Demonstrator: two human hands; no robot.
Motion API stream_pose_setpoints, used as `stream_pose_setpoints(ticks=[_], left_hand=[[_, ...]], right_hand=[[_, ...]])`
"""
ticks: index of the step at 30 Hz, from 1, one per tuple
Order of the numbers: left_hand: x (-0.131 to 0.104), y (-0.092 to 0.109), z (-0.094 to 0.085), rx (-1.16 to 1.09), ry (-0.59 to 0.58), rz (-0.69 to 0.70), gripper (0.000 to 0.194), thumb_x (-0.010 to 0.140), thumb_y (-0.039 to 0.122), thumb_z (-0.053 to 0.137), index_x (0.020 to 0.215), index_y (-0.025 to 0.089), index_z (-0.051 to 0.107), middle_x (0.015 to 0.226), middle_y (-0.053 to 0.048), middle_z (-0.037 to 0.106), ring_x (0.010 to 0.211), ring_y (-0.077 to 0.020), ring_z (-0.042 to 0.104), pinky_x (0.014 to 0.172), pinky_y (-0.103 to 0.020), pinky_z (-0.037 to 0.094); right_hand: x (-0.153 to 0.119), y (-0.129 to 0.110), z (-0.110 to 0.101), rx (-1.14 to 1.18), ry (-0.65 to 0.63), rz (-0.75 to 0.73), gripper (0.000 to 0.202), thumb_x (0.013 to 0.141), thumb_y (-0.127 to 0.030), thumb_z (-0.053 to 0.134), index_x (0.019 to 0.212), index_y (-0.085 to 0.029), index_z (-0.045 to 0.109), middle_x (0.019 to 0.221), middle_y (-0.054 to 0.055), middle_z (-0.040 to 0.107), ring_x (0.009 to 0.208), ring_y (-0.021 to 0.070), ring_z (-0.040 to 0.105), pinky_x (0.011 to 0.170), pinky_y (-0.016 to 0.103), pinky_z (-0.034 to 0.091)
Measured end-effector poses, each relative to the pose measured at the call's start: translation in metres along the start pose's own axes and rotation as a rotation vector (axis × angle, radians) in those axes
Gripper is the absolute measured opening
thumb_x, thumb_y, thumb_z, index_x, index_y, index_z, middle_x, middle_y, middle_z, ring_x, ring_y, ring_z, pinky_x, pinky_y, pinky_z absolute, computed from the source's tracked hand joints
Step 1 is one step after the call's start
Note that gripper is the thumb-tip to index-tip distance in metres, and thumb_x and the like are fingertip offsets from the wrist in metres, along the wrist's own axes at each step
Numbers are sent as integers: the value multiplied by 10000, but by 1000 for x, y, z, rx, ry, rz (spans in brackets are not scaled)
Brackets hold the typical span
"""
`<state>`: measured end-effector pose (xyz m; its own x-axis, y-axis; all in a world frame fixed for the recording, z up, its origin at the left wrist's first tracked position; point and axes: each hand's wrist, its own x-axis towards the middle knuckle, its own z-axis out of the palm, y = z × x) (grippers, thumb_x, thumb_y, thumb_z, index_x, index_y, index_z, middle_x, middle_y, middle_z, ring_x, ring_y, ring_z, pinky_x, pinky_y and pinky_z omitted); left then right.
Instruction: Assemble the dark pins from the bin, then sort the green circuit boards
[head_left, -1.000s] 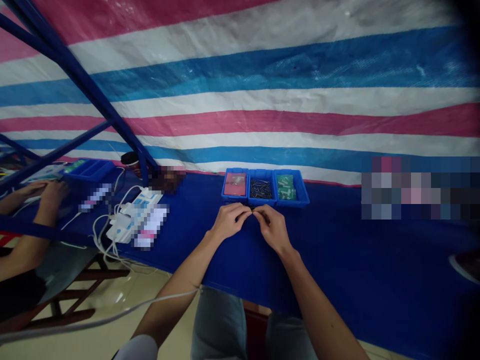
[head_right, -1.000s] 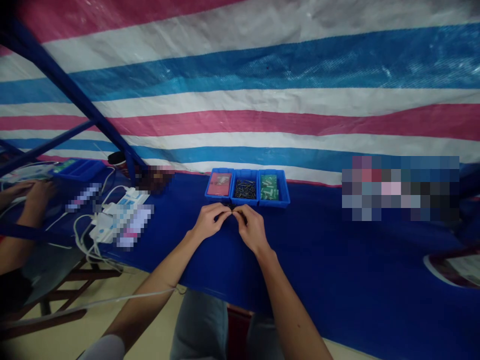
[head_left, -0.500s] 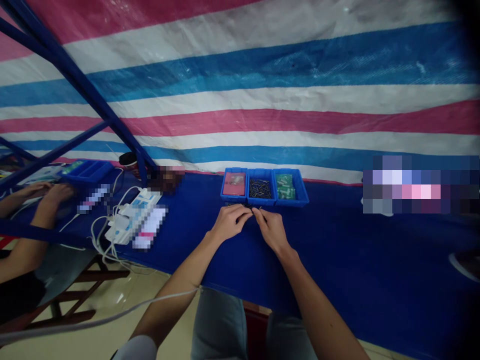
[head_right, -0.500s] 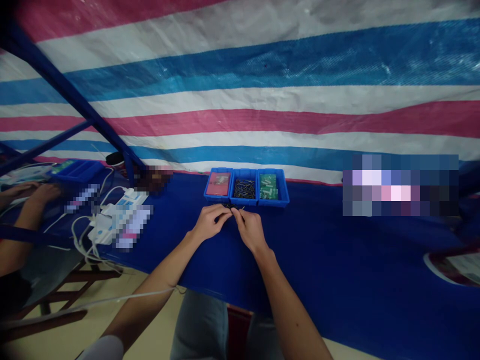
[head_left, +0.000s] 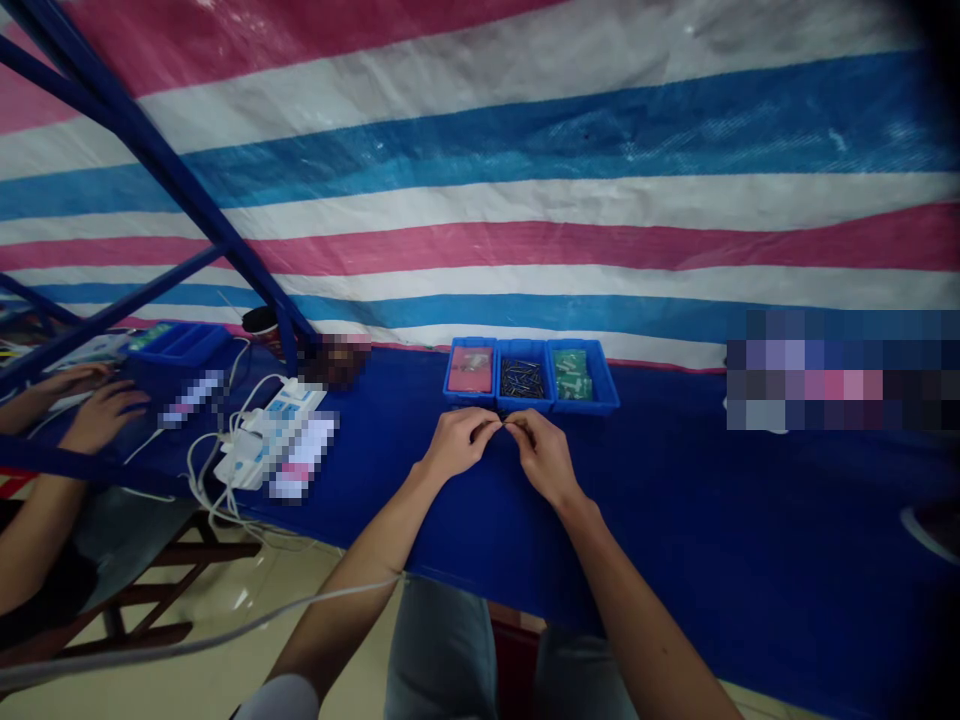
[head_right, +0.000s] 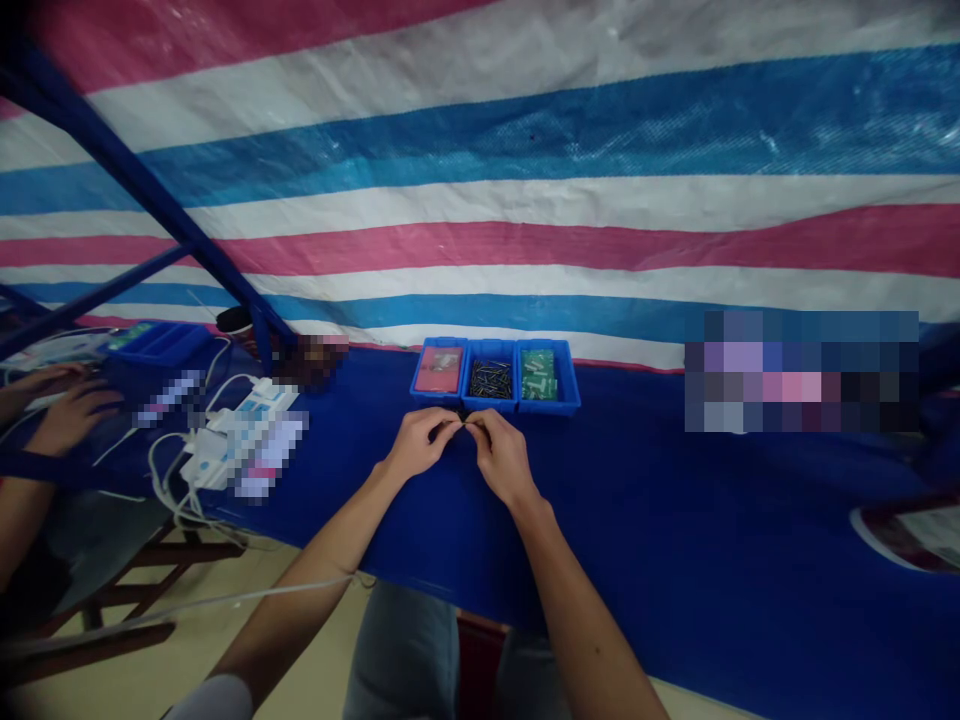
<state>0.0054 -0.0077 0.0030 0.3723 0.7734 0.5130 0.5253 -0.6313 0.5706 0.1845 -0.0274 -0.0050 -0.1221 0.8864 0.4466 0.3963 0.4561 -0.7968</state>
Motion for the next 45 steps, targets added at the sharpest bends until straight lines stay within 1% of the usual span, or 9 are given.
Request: stream_pose_setpoints(ticks=[9,16,18,20,22,23,28,37,45], left_hand=[[1,0,-1,-17,12,-6,192,959,282,558,938,166,710,864,-68,739,785,-174,692,767,-298,540],[2,1,-1,-38,17,6,208,966,294,547,930,170,710,864,-70,738,793,-176,692,767,-299,541],[2,1,-2,-34,16,-1,210,967,295,544,925,168,706,837,-64,731,759,-166,683,752,-291,534],[2,0,-2,-23,18,-18,215,968,300,540,918,165,700,786,-51,713,698,-151,659,720,-280,522],[2,-1,-3,-16,26,-31,230,971,313,532,912,163,696,741,-39,694,650,-139,632,688,-270,507],[2,-1,-3,-15,30,-33,241,974,321,525,910,163,695,727,-36,686,636,-137,622,676,-266,501],[1,-2,-4,-15,32,-30,280,982,353,502,915,163,696,708,-36,671,620,-133,604,659,-256,484],[1,-1,-4,-8,31,-28,247,974,335,527,919,166,699,725,-34,677,630,-133,604,669,-260,491],[2,-2,-2,-10,41,-28,225,965,323,549,916,167,704,723,-33,680,620,-132,606,667,-263,500]], right_hand=[[-2,3,1,-73,-16,5,261,1021,-340,420,892,-210,606,828,44,640,748,188,594,722,299,424],[-2,2,1,-134,1,59,421,1038,-415,367,700,-207,506,616,-3,523,559,146,478,584,271,355],[-2,2,0,-98,-6,65,376,1035,-405,385,773,-201,562,673,6,572,603,150,523,613,269,378],[-2,2,-1,-49,-4,70,276,1020,-393,432,941,-202,615,771,20,625,655,161,561,644,272,407],[-1,2,-2,-29,10,68,232,995,-381,483,1078,-210,616,824,27,637,656,167,561,652,281,427],[-1,1,-2,-32,20,60,230,986,-373,499,1101,-213,618,828,28,633,650,168,555,652,286,433],[1,-2,-2,-55,47,4,215,987,-336,482,986,-216,660,830,42,606,692,179,559,670,299,440],[1,-4,-3,-73,29,3,204,996,-319,474,969,-213,646,814,35,585,672,172,536,653,294,413],[0,-4,-4,-78,22,8,246,1005,-359,453,916,-211,629,792,32,580,641,167,513,621,290,386]])
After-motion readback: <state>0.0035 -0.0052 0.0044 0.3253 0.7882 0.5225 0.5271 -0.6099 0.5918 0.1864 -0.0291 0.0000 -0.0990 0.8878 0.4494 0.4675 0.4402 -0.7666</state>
